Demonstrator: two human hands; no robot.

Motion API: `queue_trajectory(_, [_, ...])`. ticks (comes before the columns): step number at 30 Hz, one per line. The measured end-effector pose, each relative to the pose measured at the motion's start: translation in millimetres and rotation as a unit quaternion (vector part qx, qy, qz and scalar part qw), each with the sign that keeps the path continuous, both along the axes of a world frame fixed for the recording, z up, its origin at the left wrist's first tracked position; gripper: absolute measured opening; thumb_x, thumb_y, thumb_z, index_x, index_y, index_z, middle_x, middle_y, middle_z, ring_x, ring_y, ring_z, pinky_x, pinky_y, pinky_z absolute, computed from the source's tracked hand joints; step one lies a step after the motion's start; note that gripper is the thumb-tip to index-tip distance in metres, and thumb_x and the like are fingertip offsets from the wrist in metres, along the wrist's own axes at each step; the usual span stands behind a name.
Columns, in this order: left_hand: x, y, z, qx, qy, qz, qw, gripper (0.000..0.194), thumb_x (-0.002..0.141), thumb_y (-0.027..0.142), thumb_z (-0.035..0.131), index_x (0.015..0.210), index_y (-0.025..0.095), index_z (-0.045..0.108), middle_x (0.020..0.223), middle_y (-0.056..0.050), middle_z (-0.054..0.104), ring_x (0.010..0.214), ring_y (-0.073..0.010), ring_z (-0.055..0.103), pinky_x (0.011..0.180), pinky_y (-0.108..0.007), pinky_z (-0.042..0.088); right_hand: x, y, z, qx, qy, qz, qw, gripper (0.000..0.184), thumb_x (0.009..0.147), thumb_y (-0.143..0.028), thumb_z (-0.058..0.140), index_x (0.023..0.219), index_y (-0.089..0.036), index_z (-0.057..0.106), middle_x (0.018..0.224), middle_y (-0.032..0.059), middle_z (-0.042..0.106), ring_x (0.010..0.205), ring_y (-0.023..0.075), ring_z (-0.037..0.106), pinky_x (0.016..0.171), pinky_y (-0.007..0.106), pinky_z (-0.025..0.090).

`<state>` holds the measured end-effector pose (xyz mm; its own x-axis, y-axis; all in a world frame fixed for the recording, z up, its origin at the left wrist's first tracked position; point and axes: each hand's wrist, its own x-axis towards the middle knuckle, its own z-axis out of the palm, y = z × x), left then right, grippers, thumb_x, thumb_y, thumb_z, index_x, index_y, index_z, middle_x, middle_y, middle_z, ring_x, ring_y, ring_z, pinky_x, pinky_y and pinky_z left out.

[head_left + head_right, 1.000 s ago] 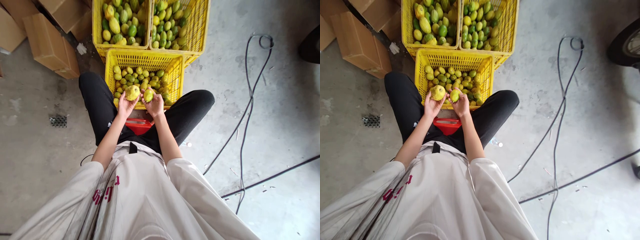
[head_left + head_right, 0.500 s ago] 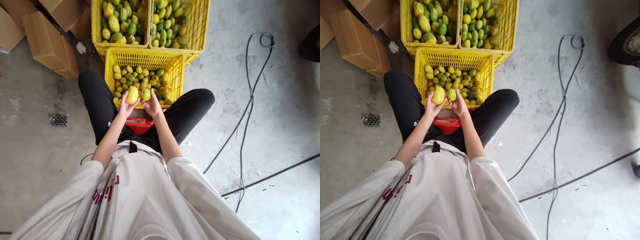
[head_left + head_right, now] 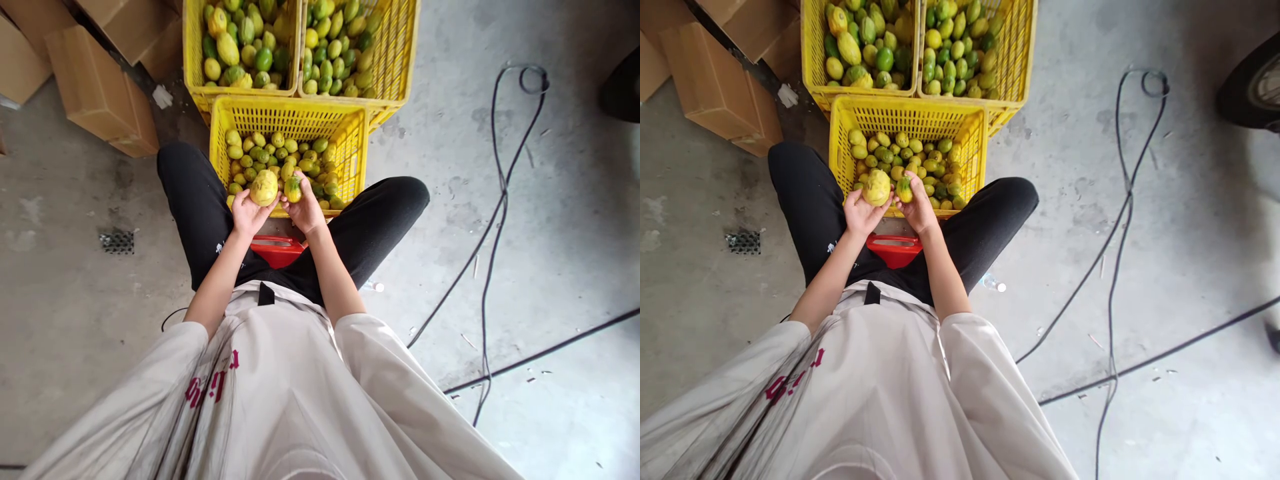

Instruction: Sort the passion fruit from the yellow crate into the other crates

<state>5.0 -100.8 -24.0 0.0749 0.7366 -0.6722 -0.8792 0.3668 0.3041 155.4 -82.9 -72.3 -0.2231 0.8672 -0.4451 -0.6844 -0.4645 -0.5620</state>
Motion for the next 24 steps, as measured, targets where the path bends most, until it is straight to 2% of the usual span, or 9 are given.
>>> queue_trajectory(3, [1.6,0.8,12.3,0.038,-0.008,-0.01,0.999,0.051,0.113,0.026,0.028,0.149,0.021,0.064,0.153,-0.011,0.07,0.153,-0.0294,0.06,0.122,-0.051,0.057,2.0,-0.4,11.7,0.001,0.012,-0.04,0.999,0.023,0.107,-0.039,0.059,0.129,-0.034,0.066,0.111,-0.0038,0.081,0.098,0.0163,0.08,0.081,0.027,0.07])
queue_trajectory(5, [2.0,2.2,16.1,0.049,0.0,-0.008,0.999,0.052,0.116,0.027,0.025,0.15,0.024,0.064,0.154,-0.009,0.069,0.155,-0.0284,0.059,0.119,-0.05,0.059,3.1,-1.2,19.4,-0.007,0.012,-0.04,0.999,0.029,0.105,-0.039,0.06,0.133,-0.035,0.067,0.12,-0.0017,0.082,0.117,0.0206,0.079,0.09,0.034,0.071])
queue_trajectory(8, [0.9,4.4,13.1,0.032,0.016,0.008,0.999,0.05,0.119,0.039,0.027,0.145,0.025,0.067,0.149,-0.009,0.07,0.152,-0.0276,0.061,0.108,-0.043,0.065,2.2,-3.0,26.4,-0.017,0.006,-0.014,1.0,0.029,0.103,-0.038,0.065,0.132,-0.034,0.067,0.123,0.0005,0.082,0.123,0.0227,0.078,0.092,0.037,0.072])
queue_trajectory(11, [-0.6,5.0,3.3,-0.002,0.021,0.015,1.0,0.055,0.116,0.059,0.031,0.137,0.025,0.07,0.137,-0.013,0.074,0.137,-0.0279,0.07,0.092,-0.035,0.068,-2.0,-3.9,25.7,-0.028,-0.01,0.008,1.0,0.024,0.102,-0.044,0.073,0.12,-0.029,0.069,0.114,0.0023,0.083,0.113,0.023,0.082,0.084,0.033,0.073])
queue_trajectory(13, [-0.5,4.3,-3.9,-0.02,0.021,0.006,1.0,0.06,0.113,0.068,0.036,0.132,0.024,0.071,0.123,-0.015,0.076,0.122,-0.0285,0.075,0.083,-0.033,0.067,-5.2,-3.5,22.6,-0.041,-0.027,0.025,0.998,0.03,0.101,-0.053,0.075,0.111,-0.027,0.068,0.103,0.003,0.082,0.101,0.0222,0.083,0.072,0.027,0.07])
queue_trajectory(16, [1.4,3.2,-12.5,-0.041,0.017,-0.026,0.999,0.06,0.108,0.072,0.045,0.127,0.022,0.072,0.103,-0.015,0.075,0.103,-0.0292,0.076,0.073,-0.032,0.065,-8.4,-2.7,18.4,-0.06,-0.053,0.052,0.995,0.041,0.099,-0.066,0.072,0.104,-0.025,0.068,0.09,0.003,0.079,0.081,0.0183,0.079,0.055,0.02,0.06])
queue_trajectory(20, [2.7,4.1,-17.4,-0.057,0.012,-0.054,0.997,0.057,0.105,0.073,0.05,0.123,0.023,0.071,0.087,-0.011,0.07,0.084,-0.0251,0.073,0.062,-0.03,0.059,-9.0,-2.9,16.6,-0.054,-0.058,0.055,0.995,0.045,0.099,-0.07,0.07,0.109,-0.027,0.07,0.084,0.0001,0.076,0.06,0.0123,0.064,0.043,0.018,0.046])
queue_trajectory(24, [1.1,5.6,-17.0,-0.051,0.007,-0.043,0.998,0.066,0.105,0.078,0.043,0.121,0.02,0.07,0.083,-0.01,0.067,0.075,-0.0218,0.069,0.058,-0.029,0.054,-9.0,-2.3,13.5,-0.039,-0.034,0.053,0.997,0.04,0.104,-0.065,0.066,0.119,-0.029,0.068,0.08,-0.0031,0.074,0.054,0.0104,0.058,0.042,0.017,0.043])
